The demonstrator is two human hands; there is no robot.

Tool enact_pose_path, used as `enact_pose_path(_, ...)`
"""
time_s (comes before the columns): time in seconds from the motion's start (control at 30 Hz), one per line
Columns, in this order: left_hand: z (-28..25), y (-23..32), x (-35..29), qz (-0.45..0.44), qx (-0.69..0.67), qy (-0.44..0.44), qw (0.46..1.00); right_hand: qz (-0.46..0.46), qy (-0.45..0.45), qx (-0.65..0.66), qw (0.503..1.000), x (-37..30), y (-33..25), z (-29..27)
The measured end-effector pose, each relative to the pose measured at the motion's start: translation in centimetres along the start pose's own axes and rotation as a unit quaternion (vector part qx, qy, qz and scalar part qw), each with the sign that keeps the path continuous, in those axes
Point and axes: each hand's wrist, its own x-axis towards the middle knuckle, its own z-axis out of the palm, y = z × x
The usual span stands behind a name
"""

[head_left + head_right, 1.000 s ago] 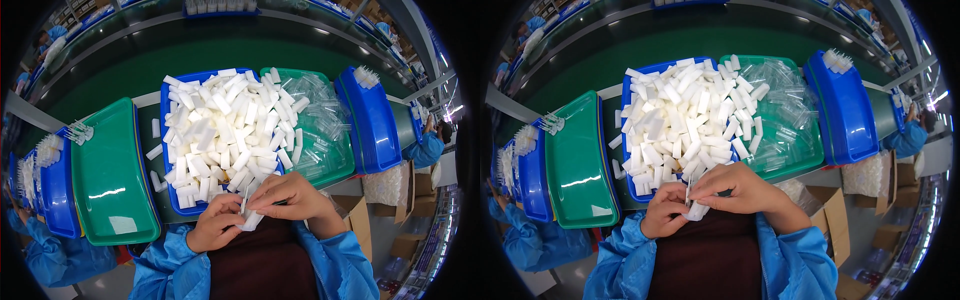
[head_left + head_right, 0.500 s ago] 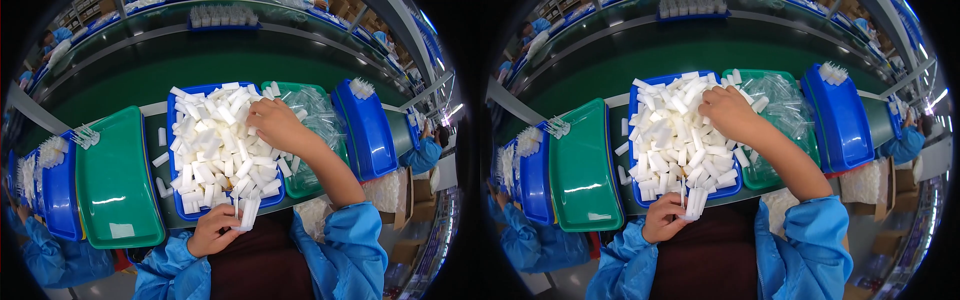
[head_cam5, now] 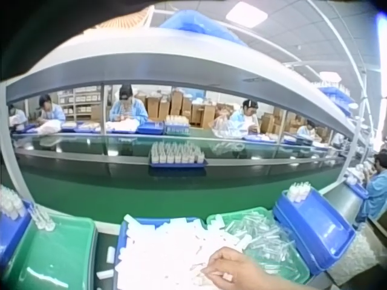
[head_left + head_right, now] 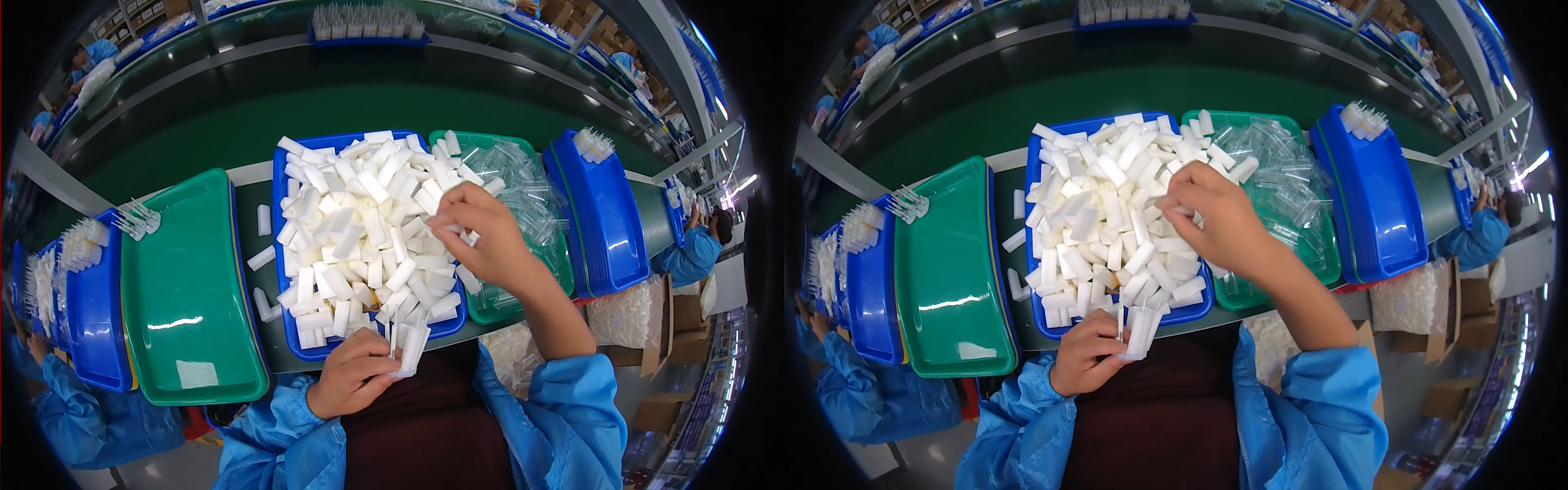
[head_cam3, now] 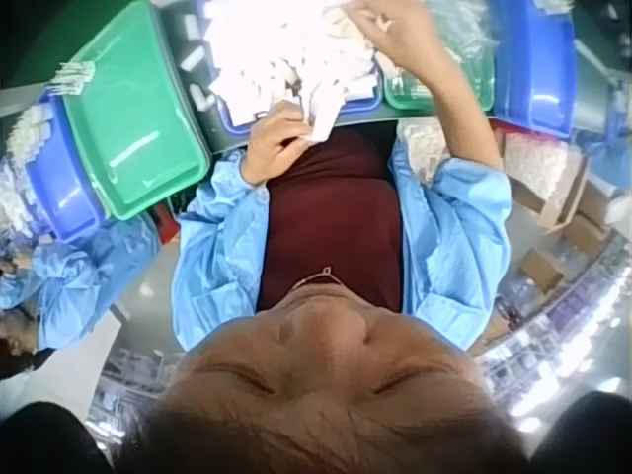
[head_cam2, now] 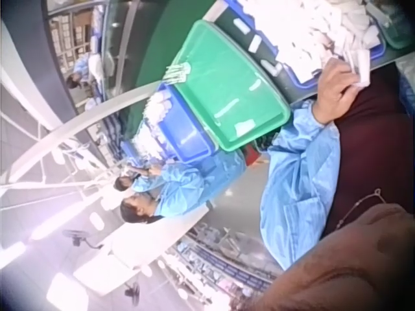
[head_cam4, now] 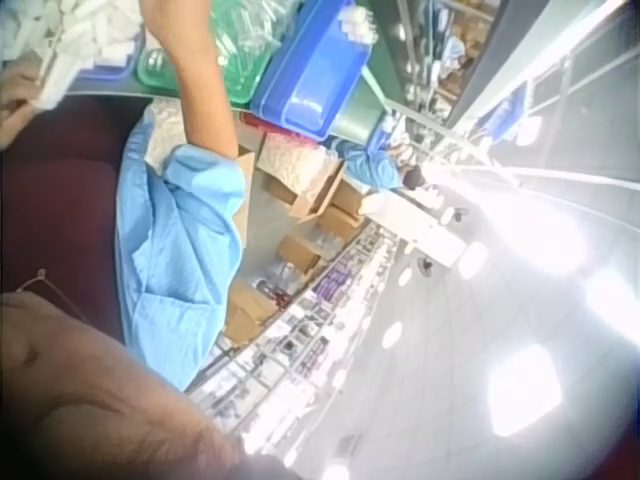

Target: The person assembles small plastic components into sets by hand, then secures each set with a rubber band.

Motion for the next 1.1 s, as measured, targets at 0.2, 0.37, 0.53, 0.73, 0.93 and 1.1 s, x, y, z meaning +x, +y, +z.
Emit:
enact_pose_path(0.2, 0.4, -0.1, 0.7, 0.063, 0.078, 0.003, 0.995, 0.150, 0.017, 0.187, 0.971, -4.0, -2.1, 1.7)
enact_pose_path(0.37, 0.7, -0.2, 0.7, 0.096, 0.167, 0.004, 0.981, 0.202, 0.061, 0.500, 0.840, -5.8, -2.5, 3.8)
enact_pose_path(0.53, 0.7, 0.1, 0.7, 0.102, 0.217, -0.017, 0.971, 0.221, 0.085, 0.517, 0.823, -5.4, -3.5, 4.0)
enact_pose_path(0.73, 0.6, 0.2, 0.5, 0.102, 0.249, -0.018, 0.963, 0.244, 0.073, 0.404, 0.879, -5.2, -4.0, 3.9)
enact_pose_path(0.93, 0.6, -0.2, 0.4, 0.092, 0.234, -0.009, 0.968, 0.217, 0.023, 0.344, 0.913, -5.9, -4.2, 4.0)
enact_pose_path(1.1, 0.7, -0.1, 0.4, 0.084, 0.224, -0.012, 0.971, 0.207, 0.019, 0.290, 0.934, -6.1, -4.3, 3.7)
